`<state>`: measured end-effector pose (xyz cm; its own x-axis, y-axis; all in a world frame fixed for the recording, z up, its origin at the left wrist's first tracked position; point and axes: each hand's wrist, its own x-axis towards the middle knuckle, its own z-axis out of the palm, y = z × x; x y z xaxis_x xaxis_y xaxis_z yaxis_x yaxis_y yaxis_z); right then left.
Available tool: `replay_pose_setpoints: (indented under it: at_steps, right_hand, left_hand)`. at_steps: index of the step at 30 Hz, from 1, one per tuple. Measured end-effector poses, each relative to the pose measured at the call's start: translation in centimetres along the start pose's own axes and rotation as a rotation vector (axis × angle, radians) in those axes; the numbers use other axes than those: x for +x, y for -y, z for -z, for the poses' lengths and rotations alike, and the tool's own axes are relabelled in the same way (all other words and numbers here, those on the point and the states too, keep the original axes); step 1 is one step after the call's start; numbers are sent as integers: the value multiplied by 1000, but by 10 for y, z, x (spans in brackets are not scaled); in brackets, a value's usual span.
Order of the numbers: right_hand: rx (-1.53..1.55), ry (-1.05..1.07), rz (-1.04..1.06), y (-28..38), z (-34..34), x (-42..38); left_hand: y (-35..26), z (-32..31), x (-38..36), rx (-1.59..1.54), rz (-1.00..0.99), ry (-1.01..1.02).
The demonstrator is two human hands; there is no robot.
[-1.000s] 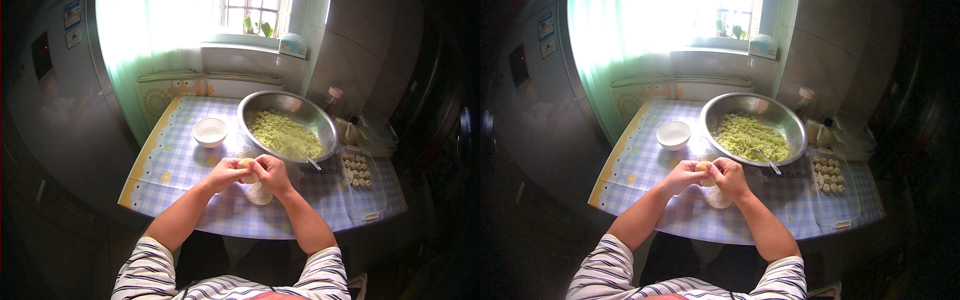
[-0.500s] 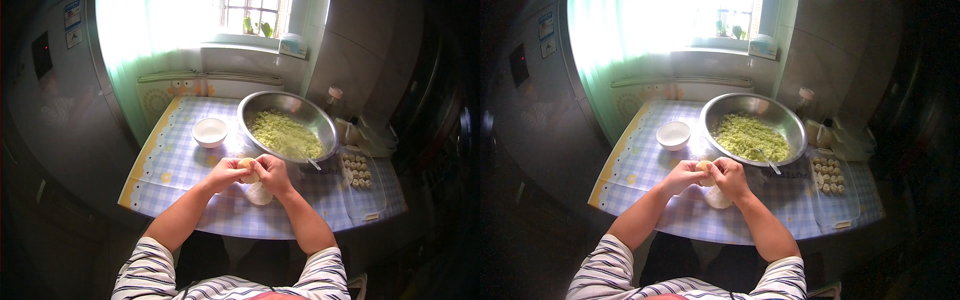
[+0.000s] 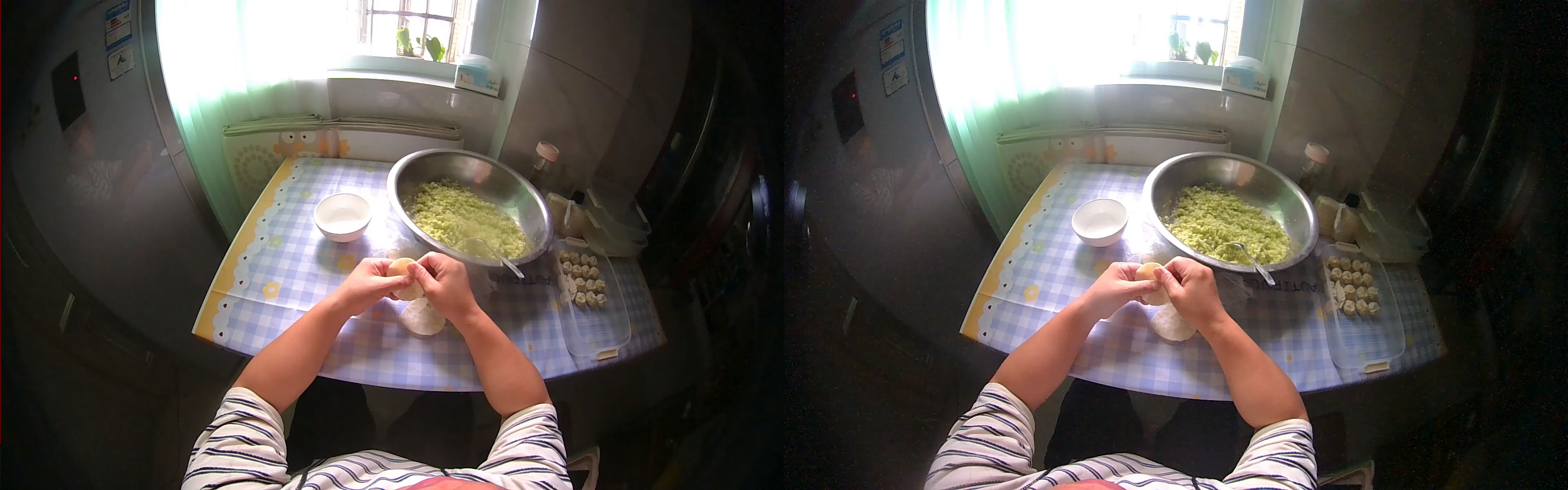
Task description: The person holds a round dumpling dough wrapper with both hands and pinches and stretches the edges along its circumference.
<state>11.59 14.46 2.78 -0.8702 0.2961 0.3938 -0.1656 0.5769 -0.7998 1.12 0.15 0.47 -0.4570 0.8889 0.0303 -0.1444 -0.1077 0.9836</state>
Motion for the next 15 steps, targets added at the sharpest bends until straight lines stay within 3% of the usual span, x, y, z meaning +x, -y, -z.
replay_pose_setpoints:
  at_steps: [6, 15]
  right_hand:
    - [174, -58, -14, -8, -7, 1]
    - [48, 12, -13, -4, -1, 0]
  left_hand:
    - [1, 1, 0, 1, 5, 0]
    - [-1, 0, 0, -11, 6, -3]
